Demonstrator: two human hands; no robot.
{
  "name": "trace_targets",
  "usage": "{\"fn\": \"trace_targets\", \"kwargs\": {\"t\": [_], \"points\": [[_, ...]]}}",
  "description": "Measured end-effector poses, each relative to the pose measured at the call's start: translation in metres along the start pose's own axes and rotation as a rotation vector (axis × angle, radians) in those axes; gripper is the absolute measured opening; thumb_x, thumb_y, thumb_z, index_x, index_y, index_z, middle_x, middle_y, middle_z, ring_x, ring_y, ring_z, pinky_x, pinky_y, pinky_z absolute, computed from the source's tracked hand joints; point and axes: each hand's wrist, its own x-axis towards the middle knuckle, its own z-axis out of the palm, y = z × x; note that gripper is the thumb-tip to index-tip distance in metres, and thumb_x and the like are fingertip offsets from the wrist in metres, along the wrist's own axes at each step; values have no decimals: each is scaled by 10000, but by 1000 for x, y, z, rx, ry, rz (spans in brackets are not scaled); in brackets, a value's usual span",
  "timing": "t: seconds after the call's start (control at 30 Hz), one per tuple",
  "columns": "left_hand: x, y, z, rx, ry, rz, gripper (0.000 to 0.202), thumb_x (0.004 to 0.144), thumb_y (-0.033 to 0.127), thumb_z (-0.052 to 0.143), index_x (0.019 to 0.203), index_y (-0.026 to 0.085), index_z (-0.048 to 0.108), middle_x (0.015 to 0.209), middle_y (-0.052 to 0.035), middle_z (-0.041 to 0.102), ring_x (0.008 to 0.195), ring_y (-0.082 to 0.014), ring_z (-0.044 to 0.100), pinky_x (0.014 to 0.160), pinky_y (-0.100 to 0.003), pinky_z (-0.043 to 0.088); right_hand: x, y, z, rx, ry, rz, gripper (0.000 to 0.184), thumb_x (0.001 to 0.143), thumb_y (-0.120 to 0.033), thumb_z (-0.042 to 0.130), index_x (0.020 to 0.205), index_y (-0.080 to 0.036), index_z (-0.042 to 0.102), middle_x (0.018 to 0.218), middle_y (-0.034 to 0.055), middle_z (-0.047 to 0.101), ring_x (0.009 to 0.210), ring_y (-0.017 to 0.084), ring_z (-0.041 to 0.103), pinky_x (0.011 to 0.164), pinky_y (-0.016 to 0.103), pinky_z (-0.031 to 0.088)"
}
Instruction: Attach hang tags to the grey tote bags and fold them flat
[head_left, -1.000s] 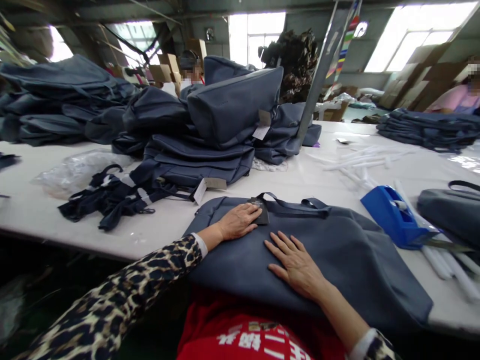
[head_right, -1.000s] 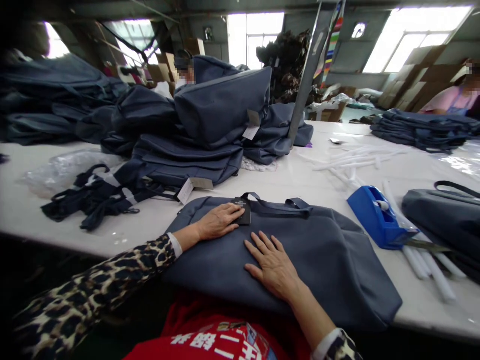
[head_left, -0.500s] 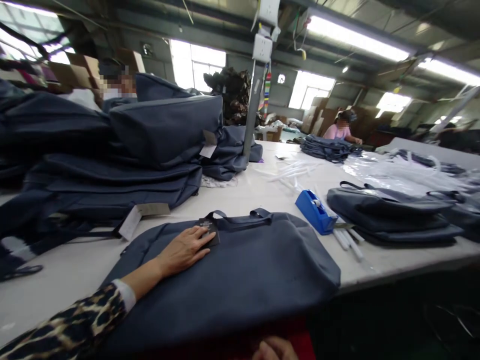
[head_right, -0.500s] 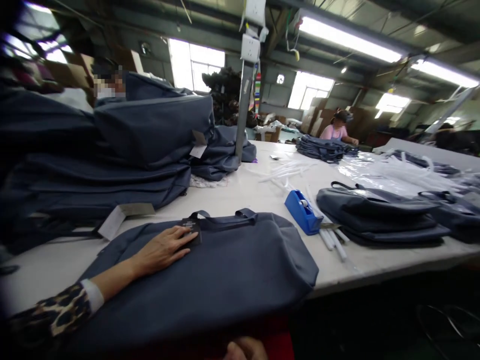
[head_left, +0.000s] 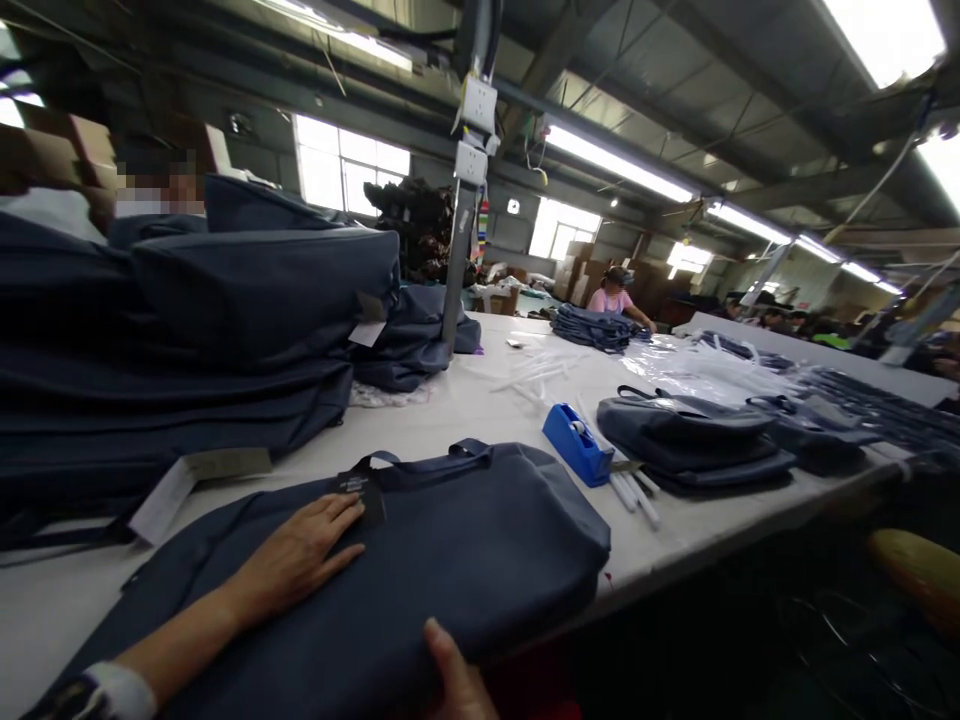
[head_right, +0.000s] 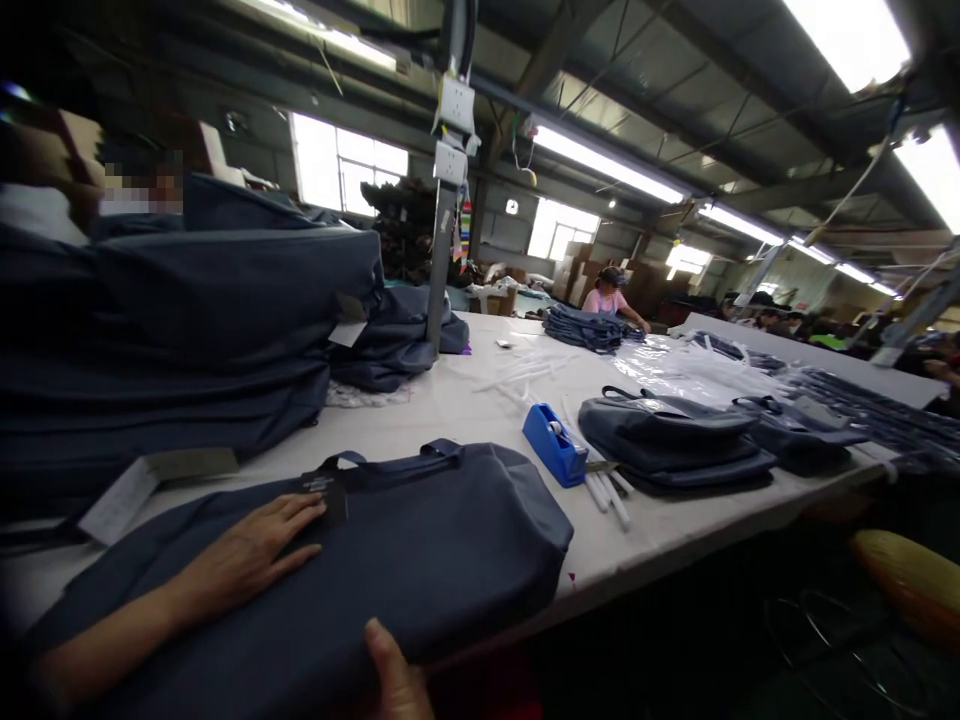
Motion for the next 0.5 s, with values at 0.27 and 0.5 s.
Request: {"fn": "trace_targets", "kwargs": {"t": [0.27, 0.5], "points": [[4, 11, -31, -5, -133, -49, 575, 947, 505, 508, 1385, 133, 539, 1464, -167, 502, 1366, -290, 457, 1153, -446, 355, -5, -21, 33, -109, -115, -83, 542, 720, -435, 721, 1213, -227, 633, 1240, 57, 684, 1163, 284, 627, 916, 430, 560], [16, 5, -54, -94, -245, -95, 655, 967, 578, 415, 1431, 123, 492, 1514, -172, 439, 1409, -281, 409, 1173, -436, 314, 0, -43, 53, -28, -95, -70, 491, 662, -346, 827, 1100, -198, 661, 1171, 44, 721, 1061, 253, 676, 816, 354, 590]]}}
